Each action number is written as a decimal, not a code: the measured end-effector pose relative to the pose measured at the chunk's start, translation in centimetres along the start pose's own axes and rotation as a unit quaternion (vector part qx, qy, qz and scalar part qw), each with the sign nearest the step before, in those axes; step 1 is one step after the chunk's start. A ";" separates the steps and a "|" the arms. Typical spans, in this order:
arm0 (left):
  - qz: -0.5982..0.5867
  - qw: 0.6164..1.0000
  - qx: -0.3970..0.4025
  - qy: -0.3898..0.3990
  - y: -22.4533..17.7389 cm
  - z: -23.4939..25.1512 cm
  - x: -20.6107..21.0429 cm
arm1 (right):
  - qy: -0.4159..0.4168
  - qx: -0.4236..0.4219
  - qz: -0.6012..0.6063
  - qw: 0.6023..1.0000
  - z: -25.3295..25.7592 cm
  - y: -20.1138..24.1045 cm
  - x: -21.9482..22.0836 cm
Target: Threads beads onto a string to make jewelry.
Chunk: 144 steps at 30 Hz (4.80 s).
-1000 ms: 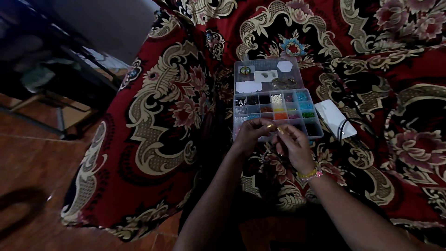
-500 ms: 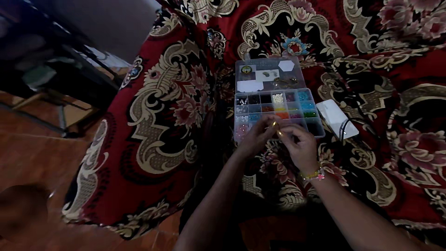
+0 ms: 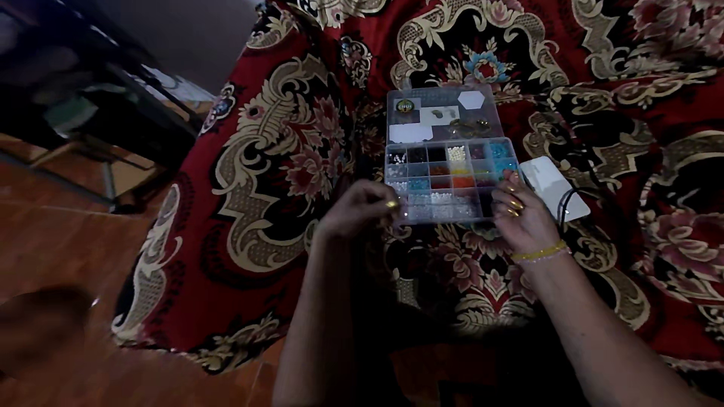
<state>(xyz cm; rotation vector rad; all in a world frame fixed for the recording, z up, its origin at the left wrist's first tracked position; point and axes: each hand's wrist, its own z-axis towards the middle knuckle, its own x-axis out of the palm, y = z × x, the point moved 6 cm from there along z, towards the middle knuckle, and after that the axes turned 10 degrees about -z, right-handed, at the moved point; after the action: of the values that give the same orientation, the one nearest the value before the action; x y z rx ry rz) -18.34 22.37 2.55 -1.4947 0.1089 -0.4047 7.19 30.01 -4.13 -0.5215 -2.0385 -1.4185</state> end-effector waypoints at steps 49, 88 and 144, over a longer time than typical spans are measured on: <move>-0.007 0.981 0.082 0.174 1.0 2.2 6.1 | 0.351 -0.023 0.095 0.931 -1.1 2.8 1.1; 0.506 0.851 -0.036 -0.135 4.0 3.9 3.2 | 0.098 -0.061 -0.464 0.878 -1.7 -1.5 2.8; -0.269 0.949 -0.122 -0.111 7.3 4.5 5.7 | 0.131 -0.190 -0.390 0.891 -3.2 -1.8 3.8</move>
<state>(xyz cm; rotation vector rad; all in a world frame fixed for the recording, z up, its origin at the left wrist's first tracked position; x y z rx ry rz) -10.19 24.92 -3.25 -1.7994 -0.4533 -0.6716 4.04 26.30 -2.08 0.4018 -1.8113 -2.2303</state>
